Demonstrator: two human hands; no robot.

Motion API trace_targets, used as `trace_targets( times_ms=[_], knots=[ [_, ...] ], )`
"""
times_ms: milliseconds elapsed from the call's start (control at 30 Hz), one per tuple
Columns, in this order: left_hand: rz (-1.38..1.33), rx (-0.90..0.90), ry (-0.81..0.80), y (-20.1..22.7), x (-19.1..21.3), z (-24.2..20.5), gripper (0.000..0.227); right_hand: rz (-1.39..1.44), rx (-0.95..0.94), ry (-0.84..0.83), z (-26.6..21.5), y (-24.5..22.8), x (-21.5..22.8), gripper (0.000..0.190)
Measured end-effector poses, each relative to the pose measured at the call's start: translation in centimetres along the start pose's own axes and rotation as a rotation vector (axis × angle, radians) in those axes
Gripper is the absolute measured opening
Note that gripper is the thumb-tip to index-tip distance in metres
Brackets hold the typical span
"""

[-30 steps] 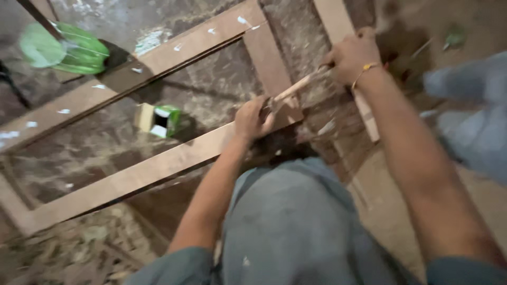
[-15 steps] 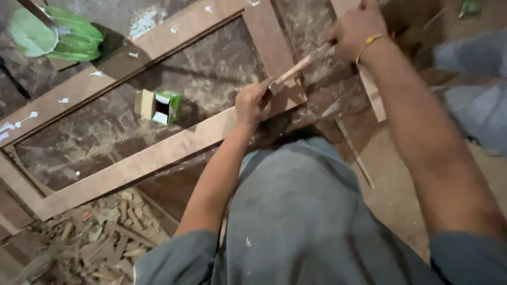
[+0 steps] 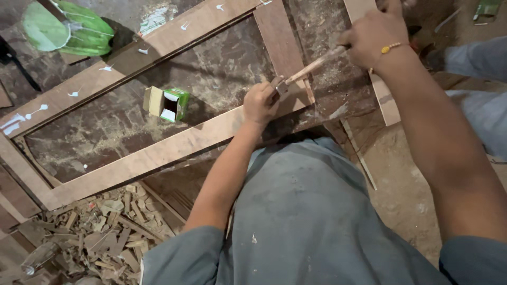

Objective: The person assembles a wooden frame by applying glue to joints and hammering small nails to secure the pieces together on a workshop table.

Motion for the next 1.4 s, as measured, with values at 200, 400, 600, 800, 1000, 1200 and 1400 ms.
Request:
trace_targets(
  times_ms=[200, 400, 600, 800, 1000, 1200, 1400],
  knots=[
    [-0.043, 0.029, 0.035, -0.2, -0.2, -0.5, 0.06, 0.293, -0.152, -0.124, -3.2, -0.9, -2.9, 0.042],
    [-0.152, 0.062, 0.131, -1.9, -1.0, -1.1, 0.06, 0.843, -0.157, 0.295, -14.0, -8.2, -2.7, 0.044],
    [-0.018, 0.507, 0.066, -4.7, -2.7, 3.3, 0.029, 0.903, -0.205, 0.462, -17.7, -16.6, -3.2, 0.053],
    [0.043, 0.739, -0.221, -4.1, -2.0, 7.6, 0.047, 0.803, -0.153, 0.478, -17.1, -18.1, -4.1, 0.064],
    [0.041, 0.698, -0.203, -4.1, -1.7, 7.5, 0.049, 0.738, -0.111, 0.643, -17.2, -18.5, -3.8, 0.062],
    [0.058, 0.731, -0.225, -4.5, -1.9, 8.5, 0.052, 0.594, -0.231, 0.509, -15.9, -18.4, -4.2, 0.066],
    [0.113, 0.696, -0.308, -4.0, -1.9, 7.9, 0.049, 0.762, -0.097, 0.855, -16.9, -19.0, -4.3, 0.065]
  ],
)
Point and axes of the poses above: each hand's wrist, its own z-axis towards the middle knuckle, its own x-axis out of the back of the hand, y = z × x, the point moved 5 cm from there along z, towards the middle knuckle, and after that the axes turned 8 degrees about x, right-handed, at the moved point
